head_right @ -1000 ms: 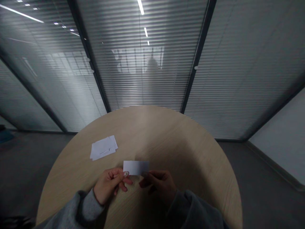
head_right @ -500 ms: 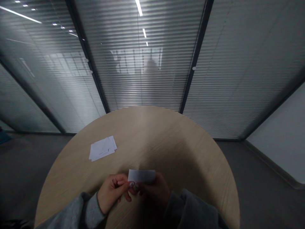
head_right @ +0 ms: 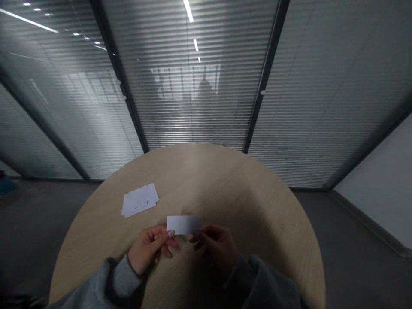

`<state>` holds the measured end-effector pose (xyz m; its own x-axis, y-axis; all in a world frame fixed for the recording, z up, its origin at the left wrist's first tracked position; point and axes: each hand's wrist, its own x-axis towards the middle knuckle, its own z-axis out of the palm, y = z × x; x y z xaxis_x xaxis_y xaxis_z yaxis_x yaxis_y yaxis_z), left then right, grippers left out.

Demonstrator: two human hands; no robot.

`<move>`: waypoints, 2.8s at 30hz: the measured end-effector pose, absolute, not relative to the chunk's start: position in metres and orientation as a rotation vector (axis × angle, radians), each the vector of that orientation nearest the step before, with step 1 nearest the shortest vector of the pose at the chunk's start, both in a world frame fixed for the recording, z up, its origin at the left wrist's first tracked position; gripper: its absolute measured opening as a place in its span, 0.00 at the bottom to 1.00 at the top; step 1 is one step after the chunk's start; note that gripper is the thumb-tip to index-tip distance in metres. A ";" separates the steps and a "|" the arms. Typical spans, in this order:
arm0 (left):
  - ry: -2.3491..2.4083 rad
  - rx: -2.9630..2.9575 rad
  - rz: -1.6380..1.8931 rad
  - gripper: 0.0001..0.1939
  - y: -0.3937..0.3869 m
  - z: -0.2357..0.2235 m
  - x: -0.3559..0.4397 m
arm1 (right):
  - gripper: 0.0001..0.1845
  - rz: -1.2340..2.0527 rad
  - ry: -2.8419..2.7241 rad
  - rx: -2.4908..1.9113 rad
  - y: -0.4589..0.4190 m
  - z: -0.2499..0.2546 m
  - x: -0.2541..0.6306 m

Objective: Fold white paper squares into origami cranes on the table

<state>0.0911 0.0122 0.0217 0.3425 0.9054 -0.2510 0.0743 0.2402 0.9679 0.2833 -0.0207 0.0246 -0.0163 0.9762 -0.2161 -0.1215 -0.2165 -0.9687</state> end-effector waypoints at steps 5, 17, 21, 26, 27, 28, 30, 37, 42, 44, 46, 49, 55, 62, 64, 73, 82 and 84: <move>1.041 1.166 0.776 0.23 0.016 0.021 0.089 | 0.24 1.411 -1.011 -1.281 -0.021 0.028 0.287; 1.053 1.309 0.735 0.25 0.010 0.021 0.091 | 0.32 1.450 -0.827 -1.175 -0.022 0.022 0.285; 1.016 1.330 0.739 0.26 0.009 0.019 0.091 | 0.29 1.488 -0.850 -1.156 -0.022 0.022 0.284; 0.990 1.309 0.787 0.29 0.012 0.014 0.090 | 0.25 1.568 -0.912 -1.106 -0.021 0.023 0.284; 0.983 1.310 0.800 0.30 0.012 0.014 0.090 | 0.25 1.580 -0.935 -1.093 -0.021 0.023 0.284; 0.975 1.314 0.811 0.30 0.013 0.013 0.090 | 0.25 1.589 -0.948 -1.088 -0.022 0.024 0.284; 0.966 1.319 0.825 0.30 0.013 0.013 0.090 | 0.26 1.600 -0.940 -1.101 -0.022 0.024 0.283; 0.979 1.280 0.850 0.32 0.013 0.017 0.091 | 0.24 1.623 -0.847 -1.083 -0.023 0.020 0.279; 0.958 1.262 0.868 0.29 0.012 0.019 0.091 | 0.25 1.638 -0.829 -1.094 -0.023 0.019 0.280; 0.948 1.259 0.879 0.29 0.012 0.019 0.091 | 0.23 1.631 -0.901 -1.067 -0.023 0.018 0.281; 0.943 1.258 0.891 0.30 0.012 0.018 0.091 | 0.21 1.623 -0.991 -1.024 -0.022 0.018 0.281; 0.933 1.260 0.893 0.31 0.012 0.017 0.091 | 0.22 1.609 -1.077 -0.979 -0.021 0.017 0.281; 0.857 1.281 0.863 0.28 0.010 0.018 0.092 | 0.26 1.516 -1.251 -1.071 -0.022 0.018 0.276; 0.744 1.283 0.827 0.29 0.003 0.019 0.094 | 0.20 1.293 -1.348 -1.200 -0.026 0.011 0.274; 0.699 1.287 0.806 0.31 0.001 0.018 0.093 | 0.18 1.260 -1.381 -1.209 -0.027 0.010 0.274; 0.636 1.279 0.746 0.38 0.000 0.011 0.093 | 0.16 1.262 -1.404 -1.216 -0.028 0.014 0.274; 0.686 1.231 0.800 0.40 0.001 0.010 0.093 | 0.20 1.286 -1.274 -1.154 -0.024 0.015 0.279; 0.715 1.228 0.787 0.40 0.004 0.009 0.093 | 0.21 1.324 -1.247 -1.139 -0.023 0.013 0.279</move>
